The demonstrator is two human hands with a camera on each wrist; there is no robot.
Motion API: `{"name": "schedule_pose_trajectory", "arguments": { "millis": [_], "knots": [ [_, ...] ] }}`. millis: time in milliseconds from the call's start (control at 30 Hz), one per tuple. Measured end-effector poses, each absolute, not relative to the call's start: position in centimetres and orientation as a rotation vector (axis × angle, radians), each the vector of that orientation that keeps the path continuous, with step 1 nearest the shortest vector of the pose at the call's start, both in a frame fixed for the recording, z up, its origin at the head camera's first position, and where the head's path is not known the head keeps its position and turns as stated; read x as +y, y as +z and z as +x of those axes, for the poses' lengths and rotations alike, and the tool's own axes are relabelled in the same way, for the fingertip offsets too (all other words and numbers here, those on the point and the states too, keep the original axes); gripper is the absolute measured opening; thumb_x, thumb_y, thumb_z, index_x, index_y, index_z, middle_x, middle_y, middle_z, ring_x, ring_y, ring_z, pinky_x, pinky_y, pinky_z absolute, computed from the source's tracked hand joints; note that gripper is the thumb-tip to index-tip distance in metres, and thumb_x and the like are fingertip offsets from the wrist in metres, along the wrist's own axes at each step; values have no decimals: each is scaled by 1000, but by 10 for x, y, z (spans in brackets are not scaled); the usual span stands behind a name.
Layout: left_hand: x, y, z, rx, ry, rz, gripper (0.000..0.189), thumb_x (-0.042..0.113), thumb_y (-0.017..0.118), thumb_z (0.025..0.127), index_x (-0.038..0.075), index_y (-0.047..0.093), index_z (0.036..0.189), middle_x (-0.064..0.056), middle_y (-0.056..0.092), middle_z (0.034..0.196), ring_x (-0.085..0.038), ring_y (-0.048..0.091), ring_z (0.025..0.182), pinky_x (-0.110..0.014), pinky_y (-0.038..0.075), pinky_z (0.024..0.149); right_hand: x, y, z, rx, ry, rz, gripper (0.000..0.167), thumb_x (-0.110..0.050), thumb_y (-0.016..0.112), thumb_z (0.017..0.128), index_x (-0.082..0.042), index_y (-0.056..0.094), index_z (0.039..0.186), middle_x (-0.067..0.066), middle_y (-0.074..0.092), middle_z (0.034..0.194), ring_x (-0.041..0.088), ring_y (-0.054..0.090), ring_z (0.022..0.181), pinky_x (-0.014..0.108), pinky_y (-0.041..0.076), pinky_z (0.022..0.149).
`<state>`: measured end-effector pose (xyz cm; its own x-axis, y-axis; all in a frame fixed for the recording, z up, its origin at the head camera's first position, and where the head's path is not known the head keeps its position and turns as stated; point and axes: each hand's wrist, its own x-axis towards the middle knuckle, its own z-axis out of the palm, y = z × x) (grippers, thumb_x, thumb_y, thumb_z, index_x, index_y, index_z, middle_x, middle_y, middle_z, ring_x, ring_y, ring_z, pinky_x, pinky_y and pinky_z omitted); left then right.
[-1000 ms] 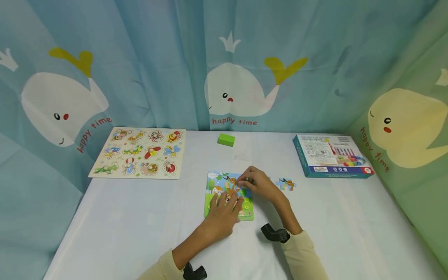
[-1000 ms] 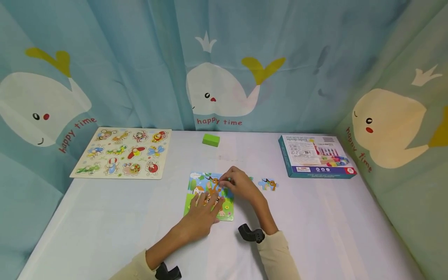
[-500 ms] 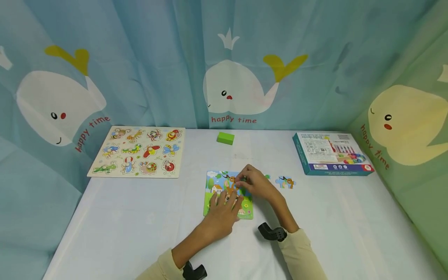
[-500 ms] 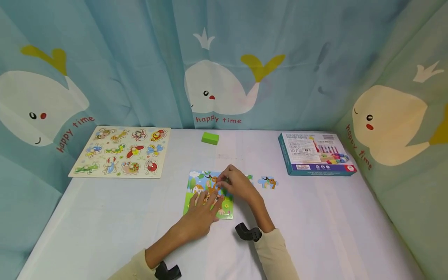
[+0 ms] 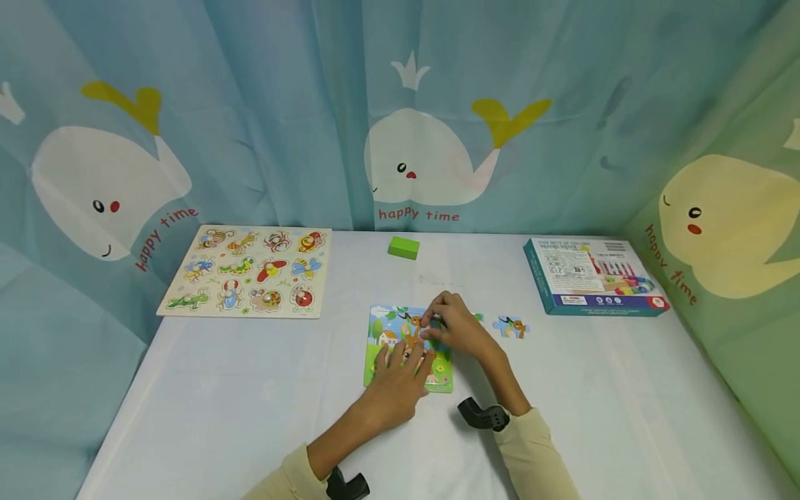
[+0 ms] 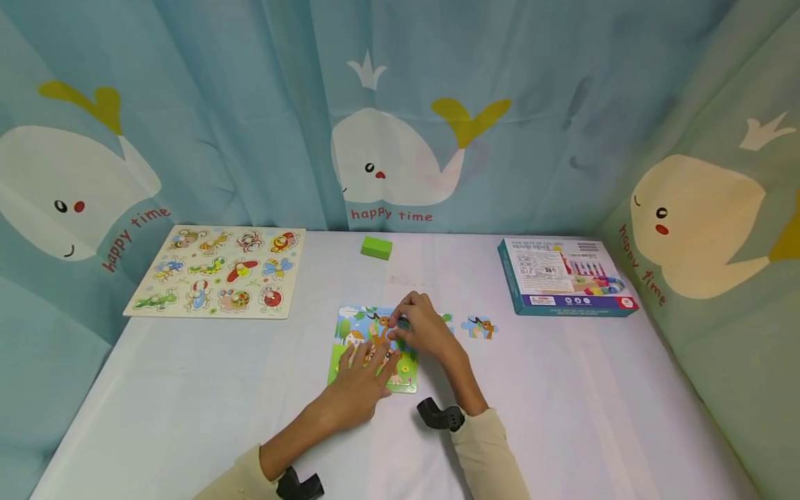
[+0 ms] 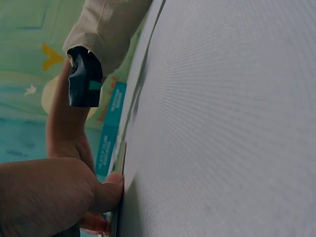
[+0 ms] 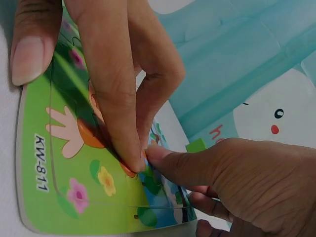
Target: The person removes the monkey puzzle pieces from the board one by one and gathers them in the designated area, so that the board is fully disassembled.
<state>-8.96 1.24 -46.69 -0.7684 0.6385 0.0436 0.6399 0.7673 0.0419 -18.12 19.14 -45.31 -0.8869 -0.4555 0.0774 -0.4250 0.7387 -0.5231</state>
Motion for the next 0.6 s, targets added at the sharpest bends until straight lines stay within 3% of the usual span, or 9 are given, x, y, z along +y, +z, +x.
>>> {"name": "schedule_pose_trajectory", "arguments": {
  "millis": [433,600],
  "knots": [
    [13,-465,-90,-2939,-86,-1058,60,38,58,97,12,39,148,-10,39,151,-35,39,134,-56,38,106,188,-449,-183,2885,-765,-704,14,-15,79,82,-12,66,79,7,56,98,25,47,95,42,44,81],
    [13,-466,-91,-2938,-71,-1060,61,39,57,97,13,38,149,-9,38,152,-35,39,135,-57,38,106,186,-448,-185,2867,-796,-688,20,-14,80,81,-8,65,93,10,56,102,27,53,97,44,48,87]
  ]
}}
